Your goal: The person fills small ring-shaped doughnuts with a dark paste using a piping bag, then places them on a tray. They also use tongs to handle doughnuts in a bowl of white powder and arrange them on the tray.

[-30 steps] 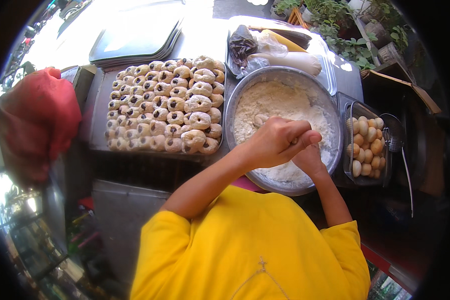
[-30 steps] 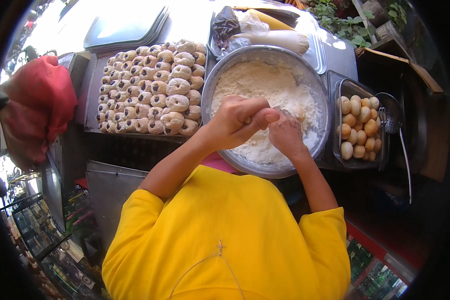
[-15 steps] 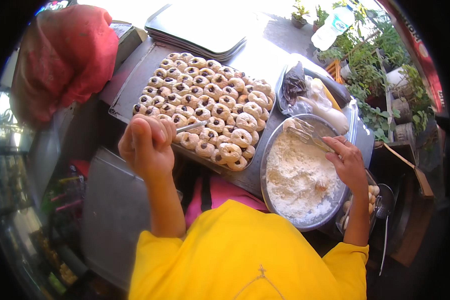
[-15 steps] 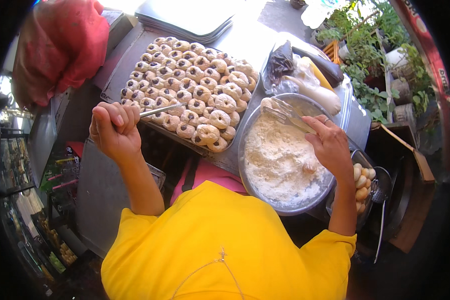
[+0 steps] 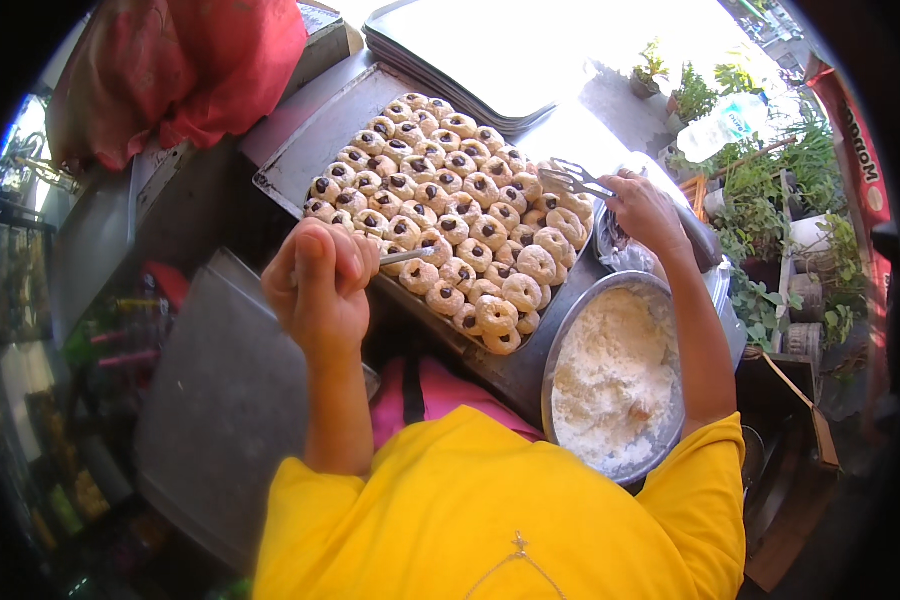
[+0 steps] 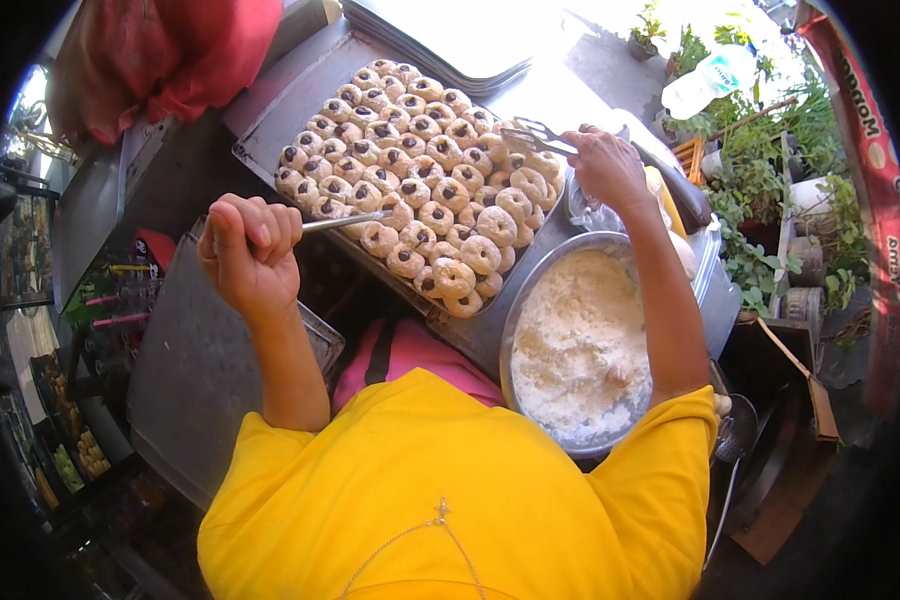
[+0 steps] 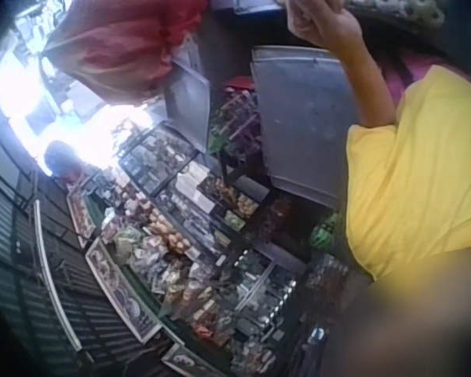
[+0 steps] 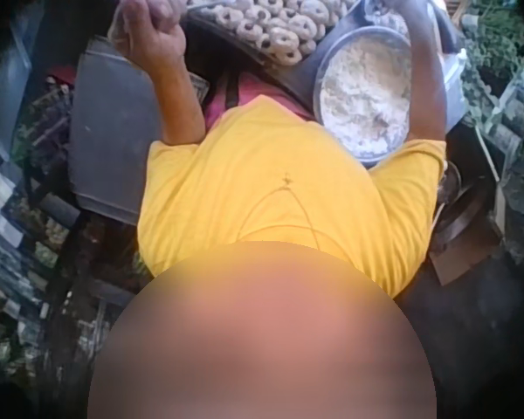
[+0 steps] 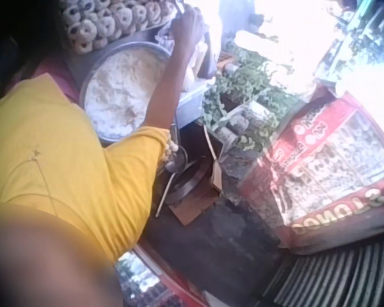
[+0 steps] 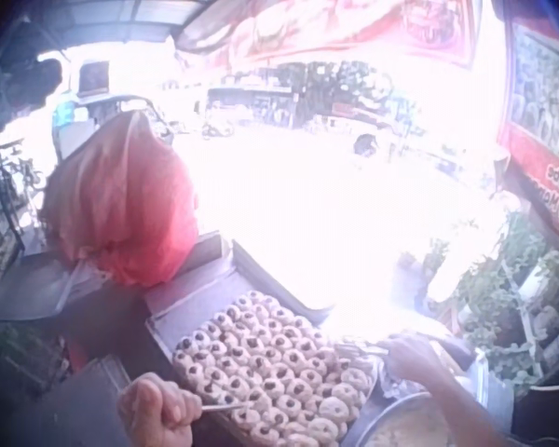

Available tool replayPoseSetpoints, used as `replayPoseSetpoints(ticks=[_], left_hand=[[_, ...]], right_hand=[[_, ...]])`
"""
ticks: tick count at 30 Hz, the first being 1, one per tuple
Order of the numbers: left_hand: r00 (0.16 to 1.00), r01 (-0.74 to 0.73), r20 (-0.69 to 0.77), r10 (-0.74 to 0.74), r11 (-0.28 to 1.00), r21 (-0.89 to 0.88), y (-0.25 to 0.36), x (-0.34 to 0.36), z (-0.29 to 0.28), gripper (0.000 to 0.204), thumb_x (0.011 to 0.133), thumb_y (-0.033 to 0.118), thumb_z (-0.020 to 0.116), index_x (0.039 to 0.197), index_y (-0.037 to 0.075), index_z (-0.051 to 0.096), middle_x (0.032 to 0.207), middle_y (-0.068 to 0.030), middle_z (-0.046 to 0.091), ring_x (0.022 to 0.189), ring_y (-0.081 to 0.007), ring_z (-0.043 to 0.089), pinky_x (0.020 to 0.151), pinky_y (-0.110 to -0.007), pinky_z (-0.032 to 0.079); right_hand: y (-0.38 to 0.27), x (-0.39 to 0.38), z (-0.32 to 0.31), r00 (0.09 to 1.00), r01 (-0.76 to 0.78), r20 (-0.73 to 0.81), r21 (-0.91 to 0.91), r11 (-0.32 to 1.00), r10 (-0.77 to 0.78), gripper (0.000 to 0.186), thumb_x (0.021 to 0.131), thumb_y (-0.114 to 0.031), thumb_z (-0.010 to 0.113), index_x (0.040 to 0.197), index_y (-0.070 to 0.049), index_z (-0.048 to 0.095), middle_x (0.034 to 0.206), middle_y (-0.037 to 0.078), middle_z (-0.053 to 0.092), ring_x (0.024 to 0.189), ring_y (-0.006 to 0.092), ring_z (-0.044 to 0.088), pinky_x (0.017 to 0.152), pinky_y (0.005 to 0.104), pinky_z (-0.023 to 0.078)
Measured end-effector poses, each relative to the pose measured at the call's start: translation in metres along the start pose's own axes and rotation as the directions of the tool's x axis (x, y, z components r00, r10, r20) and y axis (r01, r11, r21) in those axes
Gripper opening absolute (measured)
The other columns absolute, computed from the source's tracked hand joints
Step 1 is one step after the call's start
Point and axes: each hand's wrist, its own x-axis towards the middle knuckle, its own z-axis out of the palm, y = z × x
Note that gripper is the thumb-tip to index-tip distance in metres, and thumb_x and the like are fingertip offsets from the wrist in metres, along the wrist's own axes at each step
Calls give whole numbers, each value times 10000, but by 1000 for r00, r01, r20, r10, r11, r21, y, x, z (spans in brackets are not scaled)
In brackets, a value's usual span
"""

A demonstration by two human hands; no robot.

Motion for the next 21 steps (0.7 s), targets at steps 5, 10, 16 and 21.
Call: replayPoseSetpoints(ticks=[5, 10, 16, 21], left_hand=[[999, 32, 15, -30, 994, -103, 2, -5, 5, 385, 894, 261, 454, 589, 29, 421, 518, -21, 392, 418, -80, 293, 418, -236, 245], [995, 19, 104, -7, 993, -114, 6, -7, 15, 375, 904, 255, 429, 597, 42, 401, 503, -14, 358, 401, -74, 259, 414, -234, 221], [983, 33, 184, 1, 982, -183, 5, -10, 29, 379, 920, 310, 370, 622, 75, 372, 471, 18, 271, 379, -63, 186, 401, -239, 165], [952, 88, 304, -16, 970, -225, -1, -12, 49, 374, 922, 313, 357, 633, 76, 381, 476, 17, 269, 380, -58, 177, 404, -232, 160]], right_hand=[[-6, 8, 8, 999, 32, 24, 4, 999, -32, 269, 762, -84, 514, 1013, -100, 607, 983, 97, 580, 902, 259, 564, 796, 384, 429], [2, -23, -5, 994, -72, -78, 50, 996, 75, 326, 747, -103, 517, 1065, -114, 587, 1020, 110, 573, 938, 261, 554, 827, 374, 425], [39, -186, -32, 966, -163, -151, 285, 945, 212, 387, 710, -98, 609, 1090, -62, 547, 1035, 125, 557, 923, 289, 545, 803, 330, 411], [31, -324, -8, 864, -482, 98, -122, 868, 494, 419, 685, -88, 619, 1092, -51, 526, 990, 128, 534, 887, 305, 533, 777, 376, 415]])
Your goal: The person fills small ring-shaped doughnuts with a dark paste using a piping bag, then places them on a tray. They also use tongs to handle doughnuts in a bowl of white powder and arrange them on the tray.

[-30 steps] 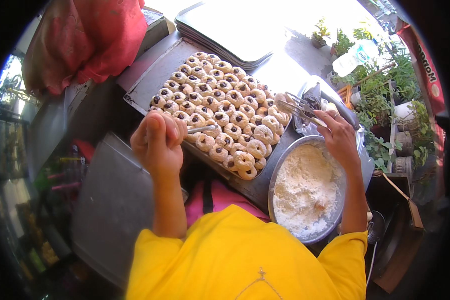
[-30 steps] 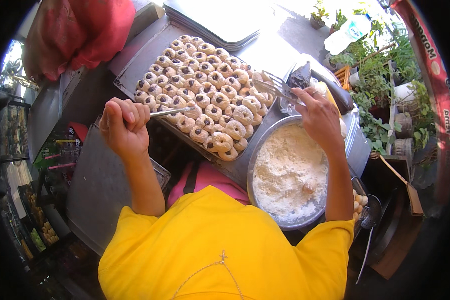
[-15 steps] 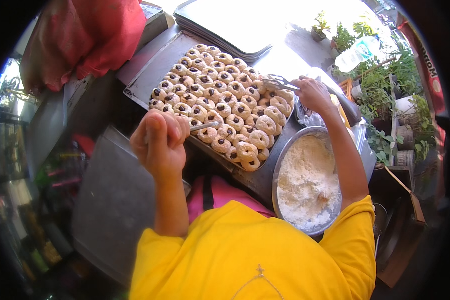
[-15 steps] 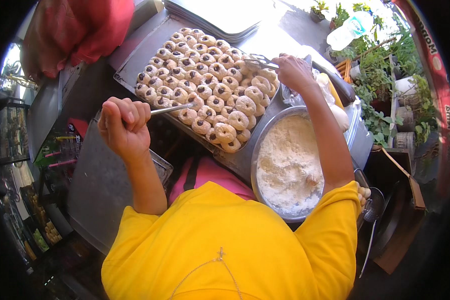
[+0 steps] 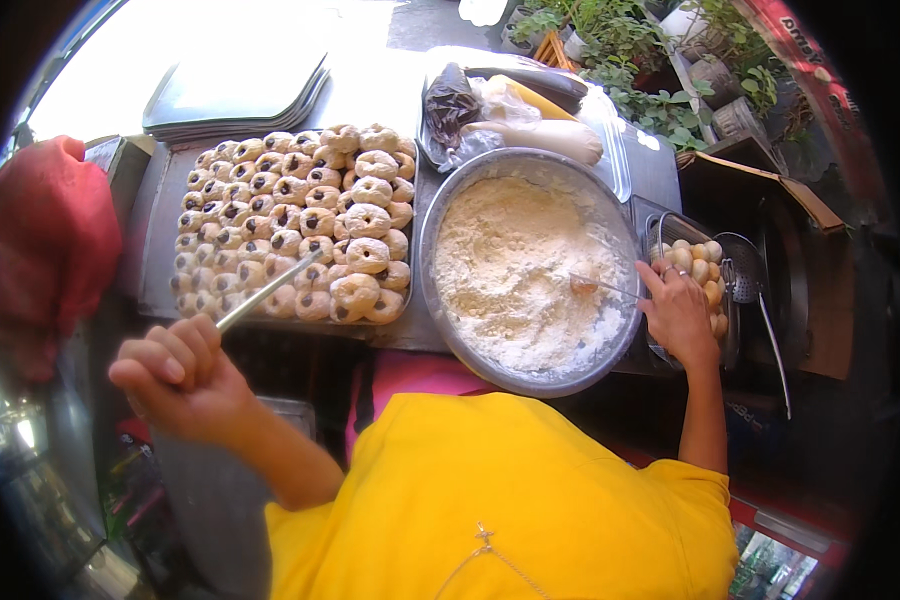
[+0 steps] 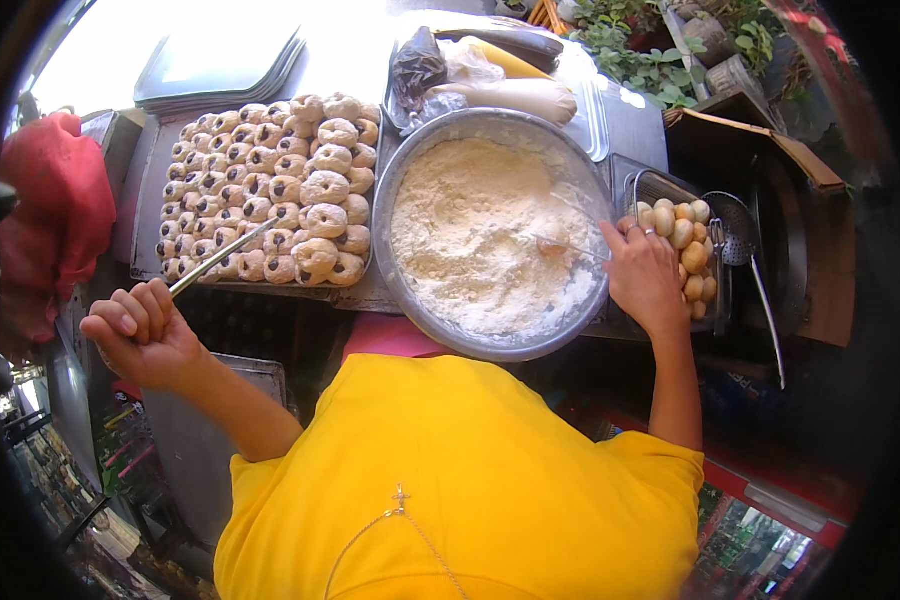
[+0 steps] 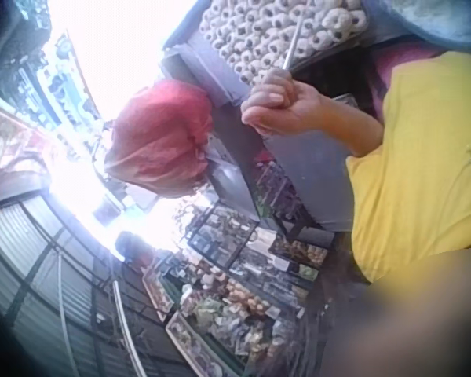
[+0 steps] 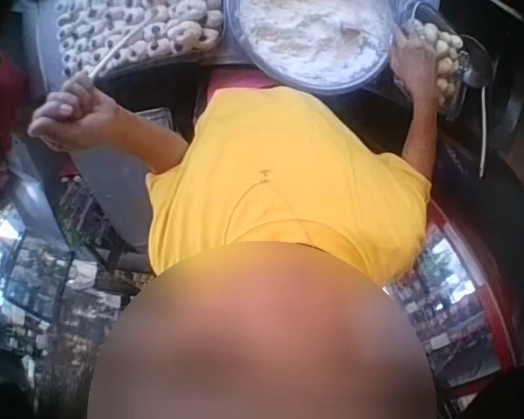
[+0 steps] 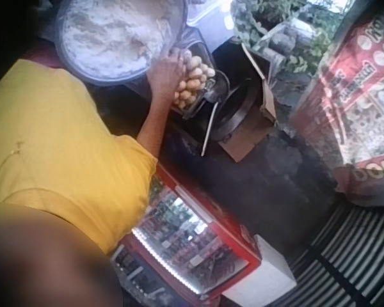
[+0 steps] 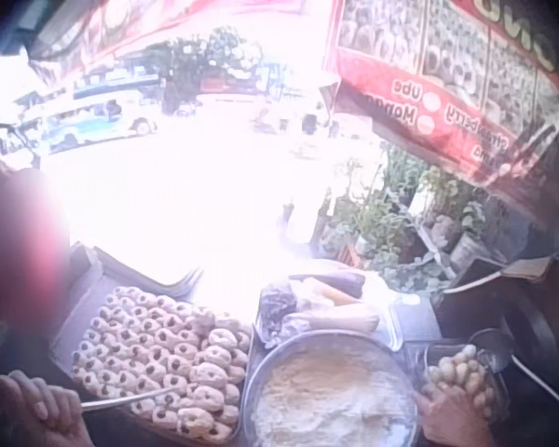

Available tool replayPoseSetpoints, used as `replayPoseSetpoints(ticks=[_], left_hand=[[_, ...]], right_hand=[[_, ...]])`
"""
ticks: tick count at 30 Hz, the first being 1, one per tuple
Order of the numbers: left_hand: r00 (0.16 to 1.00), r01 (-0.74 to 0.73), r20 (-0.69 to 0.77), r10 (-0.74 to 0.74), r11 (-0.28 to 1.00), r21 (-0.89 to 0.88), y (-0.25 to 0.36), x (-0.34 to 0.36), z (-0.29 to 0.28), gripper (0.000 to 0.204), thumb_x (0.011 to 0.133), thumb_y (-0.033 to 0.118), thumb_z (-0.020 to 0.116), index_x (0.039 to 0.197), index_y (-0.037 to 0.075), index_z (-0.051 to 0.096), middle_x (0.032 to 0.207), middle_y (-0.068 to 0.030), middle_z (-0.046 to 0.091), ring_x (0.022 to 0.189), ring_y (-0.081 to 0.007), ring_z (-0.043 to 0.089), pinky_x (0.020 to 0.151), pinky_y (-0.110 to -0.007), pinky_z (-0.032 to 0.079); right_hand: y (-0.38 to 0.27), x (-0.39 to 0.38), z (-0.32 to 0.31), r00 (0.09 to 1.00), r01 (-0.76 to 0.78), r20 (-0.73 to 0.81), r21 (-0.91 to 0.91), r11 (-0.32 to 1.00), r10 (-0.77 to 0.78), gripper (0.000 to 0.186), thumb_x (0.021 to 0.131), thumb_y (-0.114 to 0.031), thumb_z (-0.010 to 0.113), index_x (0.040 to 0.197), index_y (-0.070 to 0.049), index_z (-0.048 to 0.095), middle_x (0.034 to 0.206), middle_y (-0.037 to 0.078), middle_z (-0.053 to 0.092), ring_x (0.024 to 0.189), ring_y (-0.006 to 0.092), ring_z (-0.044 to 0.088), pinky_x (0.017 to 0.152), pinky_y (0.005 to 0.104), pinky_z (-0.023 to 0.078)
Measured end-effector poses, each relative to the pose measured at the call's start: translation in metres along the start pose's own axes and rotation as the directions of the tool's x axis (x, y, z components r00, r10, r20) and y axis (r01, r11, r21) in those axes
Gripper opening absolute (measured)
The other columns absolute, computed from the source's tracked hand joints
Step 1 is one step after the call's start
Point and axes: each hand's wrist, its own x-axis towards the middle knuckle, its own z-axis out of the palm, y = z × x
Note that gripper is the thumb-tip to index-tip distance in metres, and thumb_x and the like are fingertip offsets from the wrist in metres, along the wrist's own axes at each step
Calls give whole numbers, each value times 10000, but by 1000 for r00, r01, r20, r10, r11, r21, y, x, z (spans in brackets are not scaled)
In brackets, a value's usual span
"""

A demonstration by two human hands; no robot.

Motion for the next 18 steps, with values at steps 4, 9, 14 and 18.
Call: replayPoseSetpoints(ticks=[4, 9, 14, 18], left_hand=[[995, 60, 83, -57, 998, -28, -12, 3, 16, 379, 925, 317, 346, 637, 72, 384, 479, 16, 271, 387, -64, 179, 411, -234, 164], [985, 92, 150, -87, 995, -31, -24, 5, 33, 389, 928, 329, 326, 646, 68, 385, 486, 13, 281, 396, -74, 183, 409, -245, 170], [985, 81, 154, -77, 997, -20, -26, 1, 37, 396, 930, 333, 314, 646, 65, 380, 487, 13, 280, 393, -78, 180, 398, -253, 167], [986, 61, 158, -53, 997, -45, -22, -2, 32, 394, 931, 328, 313, 646, 63, 377, 491, 9, 286, 388, -81, 181, 398, -253, 173]], right_hand=[[18, -27, 52, 989, 96, -100, -147, 984, -111, 380, 709, -84, 596, 1076, -25, 516, 955, 121, 536, 880, 282, 528, 753, 371, 423], [-13, 5, 107, 973, 125, -210, 113, 986, -99, 359, 720, -80, 558, 1071, -22, 519, 955, 109, 554, 867, 255, 540, 715, 340, 439], [-47, 29, 103, 912, 326, -326, 204, 923, -250, 427, 686, -92, 616, 1097, -36, 515, 982, 114, 555, 884, 266, 541, 722, 348, 447], [-48, 11, 75, 974, 168, -206, 387, 907, -92, 474, 700, -114, 619, 1146, -26, 487, 995, 164, 533, 881, 307, 536, 767, 367, 433]])
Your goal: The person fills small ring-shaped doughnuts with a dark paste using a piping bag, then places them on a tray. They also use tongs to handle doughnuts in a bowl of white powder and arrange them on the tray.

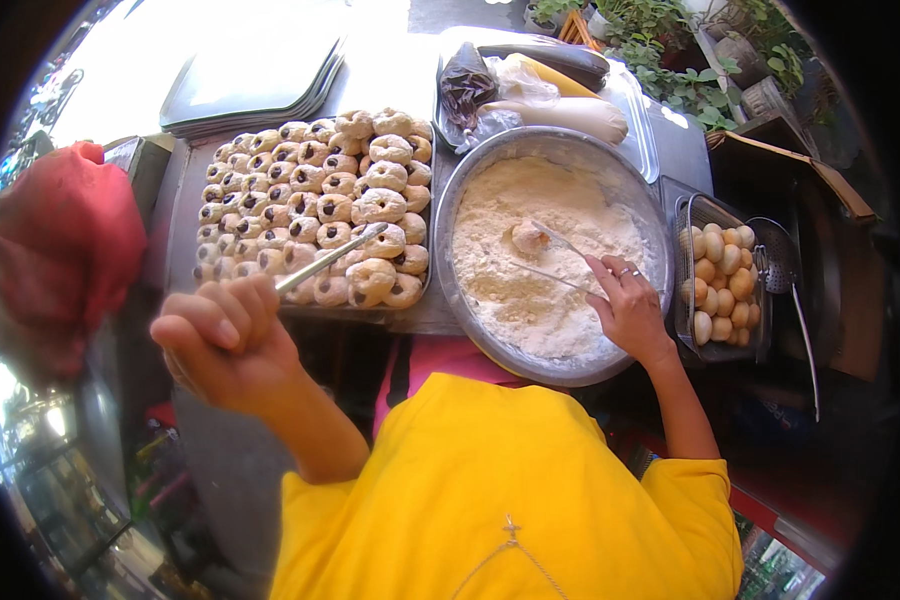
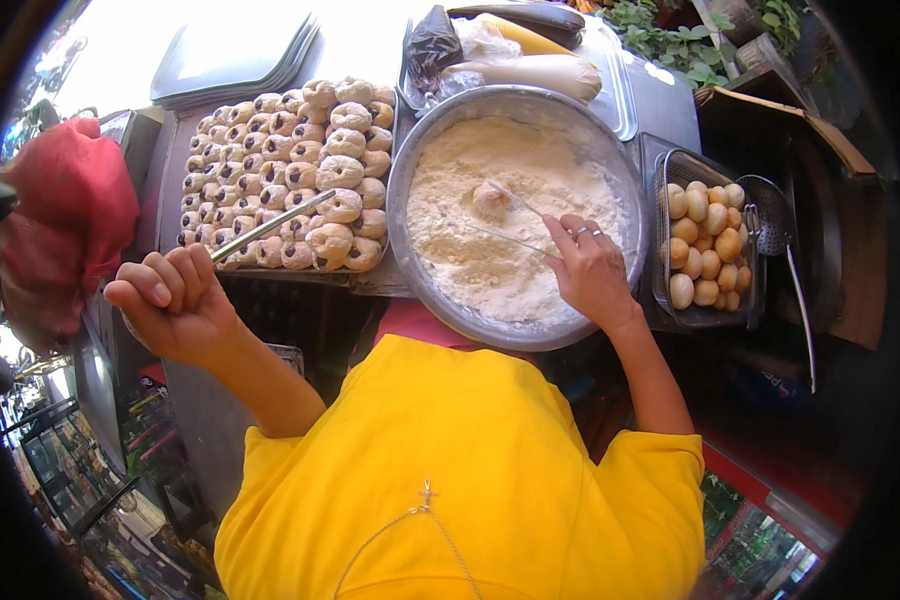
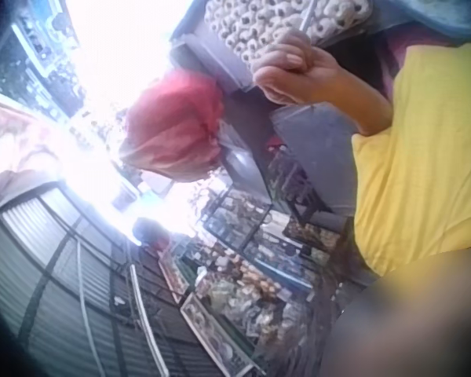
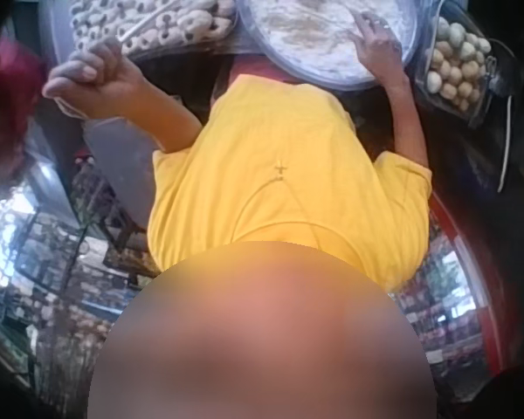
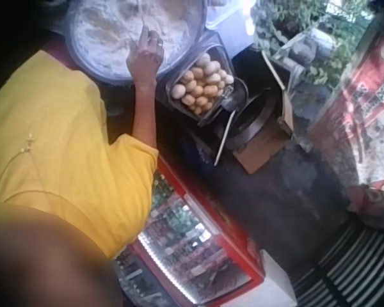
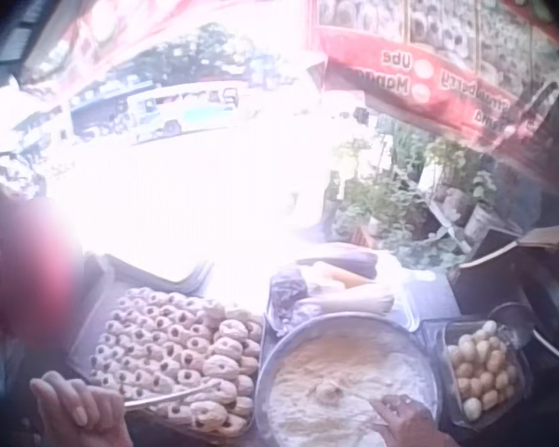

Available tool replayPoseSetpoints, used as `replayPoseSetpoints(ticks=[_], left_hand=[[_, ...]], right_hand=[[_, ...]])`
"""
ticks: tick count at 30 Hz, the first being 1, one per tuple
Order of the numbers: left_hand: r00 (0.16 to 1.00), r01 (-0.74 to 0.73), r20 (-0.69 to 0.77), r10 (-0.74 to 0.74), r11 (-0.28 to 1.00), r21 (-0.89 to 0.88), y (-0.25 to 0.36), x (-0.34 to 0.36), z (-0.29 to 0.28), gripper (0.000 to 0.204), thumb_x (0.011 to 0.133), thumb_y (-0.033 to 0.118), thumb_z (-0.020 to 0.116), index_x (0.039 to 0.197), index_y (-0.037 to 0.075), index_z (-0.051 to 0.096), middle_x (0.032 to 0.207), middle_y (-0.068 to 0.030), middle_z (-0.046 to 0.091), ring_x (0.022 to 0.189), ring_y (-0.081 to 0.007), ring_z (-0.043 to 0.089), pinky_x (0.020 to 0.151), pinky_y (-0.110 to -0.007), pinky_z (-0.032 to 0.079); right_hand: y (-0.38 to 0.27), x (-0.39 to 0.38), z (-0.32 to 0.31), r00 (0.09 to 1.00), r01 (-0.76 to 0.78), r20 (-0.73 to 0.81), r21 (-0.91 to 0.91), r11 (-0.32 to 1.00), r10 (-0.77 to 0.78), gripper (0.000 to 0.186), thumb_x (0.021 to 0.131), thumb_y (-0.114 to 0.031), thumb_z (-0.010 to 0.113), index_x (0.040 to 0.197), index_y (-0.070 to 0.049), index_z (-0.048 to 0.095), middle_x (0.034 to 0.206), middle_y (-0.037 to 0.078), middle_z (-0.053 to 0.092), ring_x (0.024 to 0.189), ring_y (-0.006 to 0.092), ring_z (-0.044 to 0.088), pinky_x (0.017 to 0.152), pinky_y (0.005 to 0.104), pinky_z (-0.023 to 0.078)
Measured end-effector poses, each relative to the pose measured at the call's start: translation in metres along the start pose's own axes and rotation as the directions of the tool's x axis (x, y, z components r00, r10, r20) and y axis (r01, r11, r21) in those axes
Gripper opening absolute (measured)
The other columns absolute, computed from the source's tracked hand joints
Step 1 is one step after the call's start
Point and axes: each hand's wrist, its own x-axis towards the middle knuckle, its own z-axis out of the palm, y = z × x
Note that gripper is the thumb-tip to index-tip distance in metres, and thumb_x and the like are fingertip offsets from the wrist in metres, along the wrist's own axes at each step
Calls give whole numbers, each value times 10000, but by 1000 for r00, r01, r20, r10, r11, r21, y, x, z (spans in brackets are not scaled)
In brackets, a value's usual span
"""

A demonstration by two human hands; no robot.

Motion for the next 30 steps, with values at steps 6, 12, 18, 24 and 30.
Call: replayPoseSetpoints(ticks=[6, 12, 18, 24, 30], left_hand=[[999, 25, -23, -26, 999, -35, -8, -2, 3, 391, 930, 323, 317, 647, 61, 376, 490, 3, 286, 386, -86, 190, 401, -253, 180], [994, 87, 71, -80, 991, -101, -20, 1, 14, 390, 925, 306, 351, 651, 35, 408, 488, -6, 326, 385, -84, 224, 402, -260, 202], [975, 219, 63, -214, 971, -94, -53, -9, 38, 376, 895, 253, 446, 635, -18, 463, 516, -40, 411, 422, -86, 323, 417, -237, 256], [906, 396, 139, -400, 916, 59, -101, -18, 58, 354, 882, 267, 480, 648, 2, 513, 526, -1, 467, 472, -48, 391, 430, -195, 287], [892, 399, 197, -407, 914, 81, -123, -18, 69, 353, 889, 250, 471, 645, 0, 520, 520, -3, 470, 474, -46, 391, 427, -199, 290]], right_hand=[[-37, 3, 33, 998, 20, 55, 61, 998, -23, 376, 723, -85, 590, 1089, -32, 523, 951, 146, 547, 859, 306, 543, 734, 355, 444], [-4, 5, 2, 1000, -10, 8, -56, 998, 11, 356, 727, -75, 582, 1076, -29, 525, 952, 122, 560, 877, 277, 543, 741, 346, 437], [11, 31, -6, 977, 202, 142, -342, 918, -162, 334, 727, -51, 536, 1058, -6, 525, 953, 119, 560, 908, 273, 540, 753, 357, 437], [9, 23, 12, 991, -12, 132, 58, 998, 4, 360, 734, -96, 579, 1085, -49, 516, 960, 121, 550, 865, 297, 553, 734, 373, 456], [7, 15, 26, 997, -35, 66, 58, 998, 32, 358, 728, -83, 582, 1076, -34, 515, 959, 116, 543, 867, 286, 550, 731, 364, 456]])
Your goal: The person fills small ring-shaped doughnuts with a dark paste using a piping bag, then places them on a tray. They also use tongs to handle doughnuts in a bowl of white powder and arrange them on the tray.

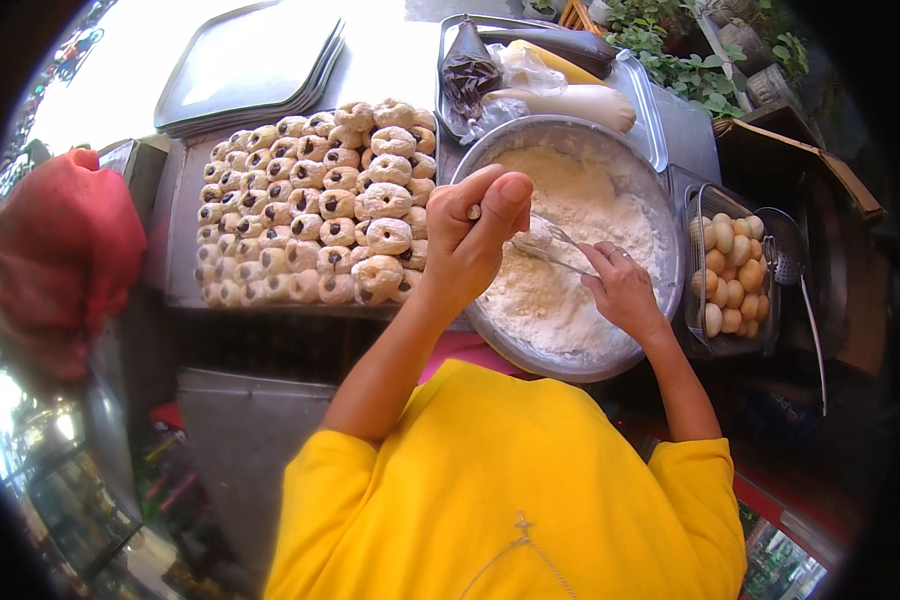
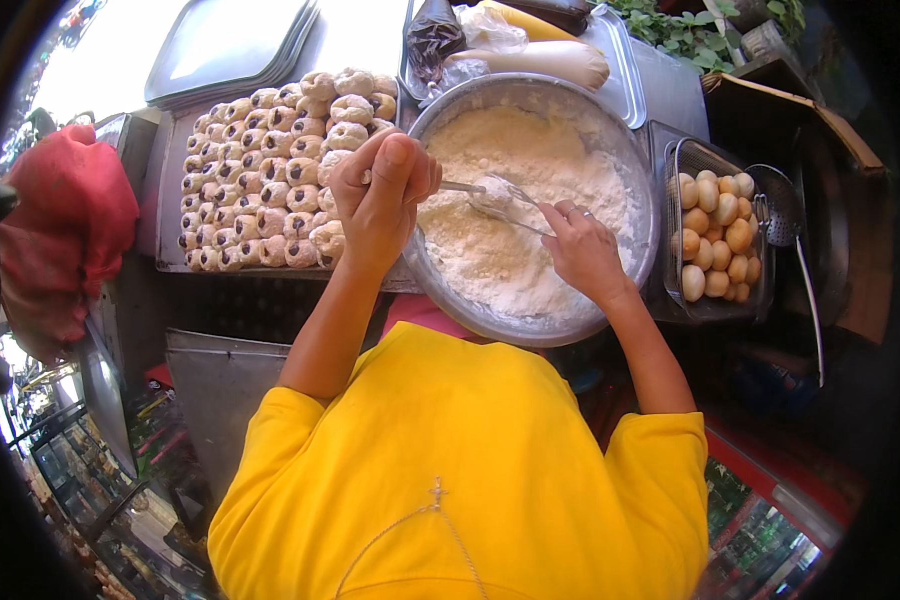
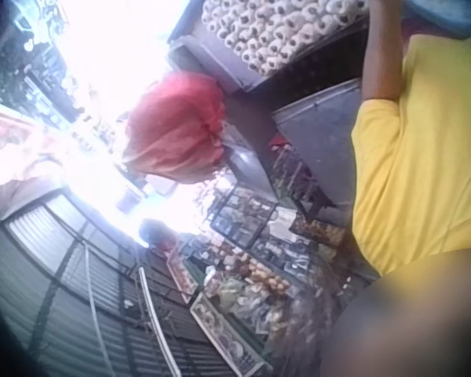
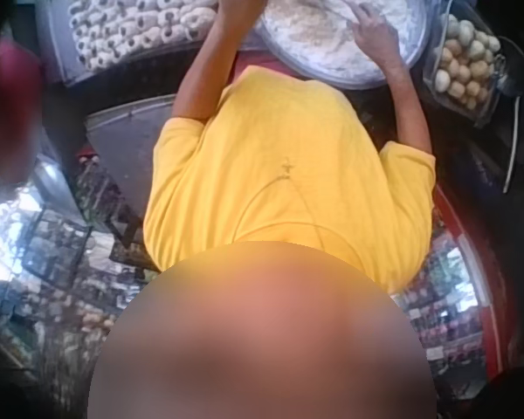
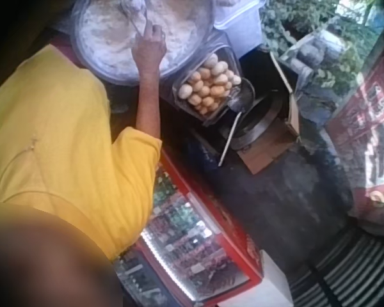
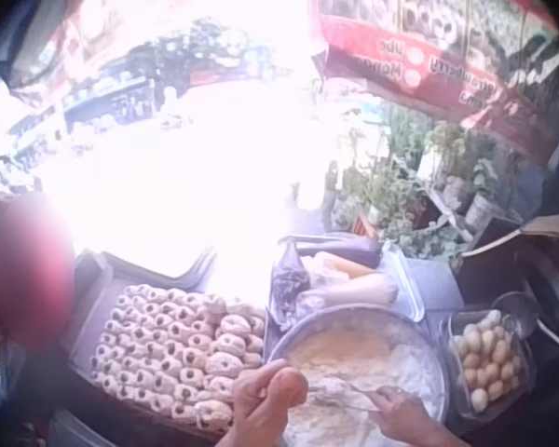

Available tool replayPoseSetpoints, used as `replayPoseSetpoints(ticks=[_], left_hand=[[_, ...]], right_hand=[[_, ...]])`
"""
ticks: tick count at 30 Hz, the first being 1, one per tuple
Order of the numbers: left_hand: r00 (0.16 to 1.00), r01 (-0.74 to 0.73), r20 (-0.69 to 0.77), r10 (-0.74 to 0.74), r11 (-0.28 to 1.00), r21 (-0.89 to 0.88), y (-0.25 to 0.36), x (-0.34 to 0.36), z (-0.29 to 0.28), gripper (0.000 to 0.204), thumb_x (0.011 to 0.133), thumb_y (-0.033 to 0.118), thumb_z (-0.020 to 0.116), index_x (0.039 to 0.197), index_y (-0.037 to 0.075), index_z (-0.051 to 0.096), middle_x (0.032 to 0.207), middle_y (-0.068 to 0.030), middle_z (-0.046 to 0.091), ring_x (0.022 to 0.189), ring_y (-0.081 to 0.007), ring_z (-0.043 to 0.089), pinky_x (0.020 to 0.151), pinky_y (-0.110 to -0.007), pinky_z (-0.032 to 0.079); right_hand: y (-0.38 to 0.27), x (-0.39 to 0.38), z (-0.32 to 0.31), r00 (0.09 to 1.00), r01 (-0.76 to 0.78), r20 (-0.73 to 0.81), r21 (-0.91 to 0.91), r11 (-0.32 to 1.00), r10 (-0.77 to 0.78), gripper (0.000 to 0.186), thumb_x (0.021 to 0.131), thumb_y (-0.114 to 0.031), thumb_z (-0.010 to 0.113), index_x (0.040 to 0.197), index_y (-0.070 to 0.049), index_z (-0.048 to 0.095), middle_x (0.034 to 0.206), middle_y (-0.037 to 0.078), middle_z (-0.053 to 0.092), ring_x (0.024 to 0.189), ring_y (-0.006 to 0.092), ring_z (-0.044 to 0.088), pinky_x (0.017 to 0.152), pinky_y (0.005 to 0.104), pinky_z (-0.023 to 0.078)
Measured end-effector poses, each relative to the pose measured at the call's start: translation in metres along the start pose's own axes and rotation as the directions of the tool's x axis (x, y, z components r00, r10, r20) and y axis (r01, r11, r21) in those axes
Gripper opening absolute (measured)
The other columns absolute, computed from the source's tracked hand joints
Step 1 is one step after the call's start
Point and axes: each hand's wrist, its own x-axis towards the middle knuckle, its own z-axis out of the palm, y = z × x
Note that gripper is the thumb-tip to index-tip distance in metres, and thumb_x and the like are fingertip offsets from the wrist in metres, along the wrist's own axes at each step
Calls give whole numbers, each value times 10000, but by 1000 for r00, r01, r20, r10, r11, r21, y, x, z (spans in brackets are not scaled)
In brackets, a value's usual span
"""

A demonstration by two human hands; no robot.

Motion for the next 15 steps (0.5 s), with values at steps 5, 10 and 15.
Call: replayPoseSetpoints(ticks=[5, 10, 15], left_hand=[[998, 55, 39, -58, 997, 58, -13, -1, 3, 355, 888, 260, 472, 662, -8, 529, 520, -11, 474, 474, -55, 405, 426, -215, 305], [992, -21, 126, -17, 955, 294, -41, -1, 31, 326, 870, 246, 500, 656, 2, 520, 510, -63, 473, 436, -125, 432, 425, -254, 337], [889, -378, 375, 263, 884, 274, -2, -7, 51, 280, 861, 232, 504, 672, 29, 541, 514, -62, 476, 428, -133, 457, 420, -269, 352]], right_hand=[[1, -1, 2, 998, 45, -49, -19, 999, -46, 352, 719, -69, 578, 1064, -36, 518, 937, 110, 542, 863, 276, 546, 724, 352, 455], [3, 2, 6, 999, 43, -17, -30, 999, -44, 335, 720, -66, 574, 1049, -37, 521, 924, 114, 540, 854, 278, 548, 719, 357, 456], [-4, 10, -4, 990, -105, 104, 63, 993, 98, 340, 737, -94, 575, 1065, -36, 509, 919, 119, 539, 854, 289, 550, 728, 377, 454]])
